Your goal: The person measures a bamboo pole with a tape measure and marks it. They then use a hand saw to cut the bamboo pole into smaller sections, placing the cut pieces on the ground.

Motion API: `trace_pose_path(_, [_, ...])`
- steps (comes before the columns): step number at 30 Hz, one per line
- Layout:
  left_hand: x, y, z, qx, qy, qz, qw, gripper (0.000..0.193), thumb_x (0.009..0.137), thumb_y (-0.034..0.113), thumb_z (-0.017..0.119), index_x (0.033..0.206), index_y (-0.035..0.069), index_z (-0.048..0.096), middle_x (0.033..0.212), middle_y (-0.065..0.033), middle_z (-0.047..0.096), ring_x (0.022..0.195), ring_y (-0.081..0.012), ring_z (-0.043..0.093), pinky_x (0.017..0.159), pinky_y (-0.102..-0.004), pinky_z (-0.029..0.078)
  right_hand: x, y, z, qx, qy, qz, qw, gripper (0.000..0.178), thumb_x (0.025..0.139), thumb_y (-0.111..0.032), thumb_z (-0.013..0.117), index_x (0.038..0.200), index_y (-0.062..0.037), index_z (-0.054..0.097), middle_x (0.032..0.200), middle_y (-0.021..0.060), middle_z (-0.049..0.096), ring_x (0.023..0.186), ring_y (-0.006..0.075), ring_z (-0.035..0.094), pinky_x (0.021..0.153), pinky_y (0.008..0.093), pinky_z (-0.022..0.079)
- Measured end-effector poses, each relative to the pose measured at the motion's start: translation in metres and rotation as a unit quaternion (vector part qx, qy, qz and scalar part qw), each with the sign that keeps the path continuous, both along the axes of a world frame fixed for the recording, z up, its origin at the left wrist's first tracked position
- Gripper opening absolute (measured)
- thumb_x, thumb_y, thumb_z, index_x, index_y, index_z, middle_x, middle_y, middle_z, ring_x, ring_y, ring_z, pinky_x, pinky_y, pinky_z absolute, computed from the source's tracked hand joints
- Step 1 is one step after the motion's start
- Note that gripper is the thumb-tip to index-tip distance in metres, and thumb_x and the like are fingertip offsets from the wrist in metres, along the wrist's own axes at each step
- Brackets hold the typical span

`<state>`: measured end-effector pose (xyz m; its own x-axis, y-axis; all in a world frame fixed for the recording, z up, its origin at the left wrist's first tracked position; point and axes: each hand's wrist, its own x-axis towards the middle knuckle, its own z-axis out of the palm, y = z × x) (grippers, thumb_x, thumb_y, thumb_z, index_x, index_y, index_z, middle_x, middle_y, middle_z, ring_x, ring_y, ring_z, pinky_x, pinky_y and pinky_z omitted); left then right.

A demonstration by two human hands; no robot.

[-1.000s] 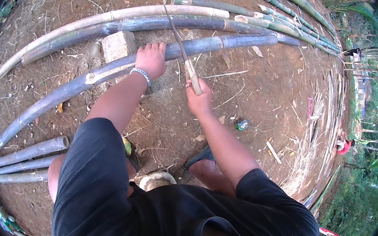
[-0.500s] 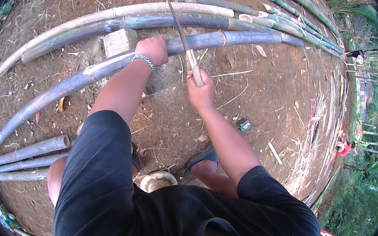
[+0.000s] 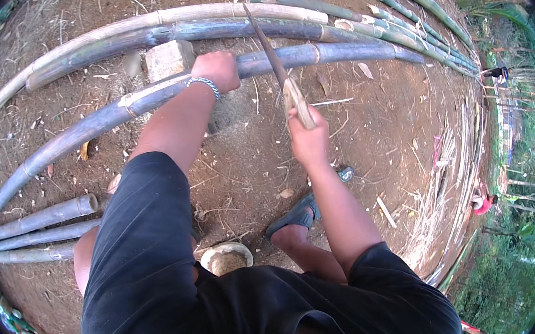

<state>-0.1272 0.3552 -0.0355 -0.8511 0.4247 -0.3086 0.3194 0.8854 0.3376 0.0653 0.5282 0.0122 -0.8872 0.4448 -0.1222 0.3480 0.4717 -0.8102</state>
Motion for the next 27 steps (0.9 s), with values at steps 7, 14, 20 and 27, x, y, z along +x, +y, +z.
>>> trace_pose_path(7, [-0.006,-0.024,-0.012,0.009,-0.007,0.015,1.0,0.038,0.079,0.021,0.068,0.113,0.004,0.071,0.107,-0.02,0.075,0.103,-0.0332,0.073,0.091,-0.0434,0.059,0.097,-0.008,0.007,0.001,0.0,0.028,1.0,0.009,0.094,-0.009,0.067,0.098,-0.0009,0.069,0.075,-0.0002,0.062,0.068,0.0078,0.055,0.062,0.0283,0.046])
trace_pose_path(14, [-0.009,-0.01,-0.002,0.002,0.001,0.018,1.0,0.041,0.08,0.022,0.069,0.117,0.004,0.068,0.108,-0.0194,0.075,0.104,-0.0327,0.073,0.092,-0.0432,0.059,0.088,-0.012,0.017,-0.001,-0.028,0.002,1.0,0.01,0.091,-0.004,0.067,0.1,-0.0018,0.069,0.078,0.0004,0.065,0.072,0.0077,0.06,0.064,0.0272,0.048])
trace_pose_path(20, [0.003,-0.018,-0.012,-0.013,0.01,0.014,1.0,0.04,0.082,0.022,0.067,0.117,0.004,0.066,0.108,-0.0202,0.074,0.104,-0.0332,0.073,0.091,-0.0427,0.059,0.123,0.0,0.023,-0.001,-0.021,0.0,1.0,0.01,0.092,-0.008,0.068,0.1,-0.0027,0.07,0.078,0.0029,0.066,0.069,0.0094,0.059,0.063,0.0291,0.049])
trace_pose_path(27, [-0.002,-0.009,0.008,0.016,0.021,-0.006,1.0,0.038,0.08,0.02,0.066,0.114,0.003,0.067,0.106,-0.0209,0.074,0.102,-0.034,0.073,0.091,-0.0434,0.059,0.011,-0.013,0.003,0.013,-0.045,0.02,0.999,0.015,0.091,-0.015,0.071,0.101,-0.0029,0.071,0.078,0.0097,0.069,0.069,0.0161,0.063,0.067,0.0347,0.052])
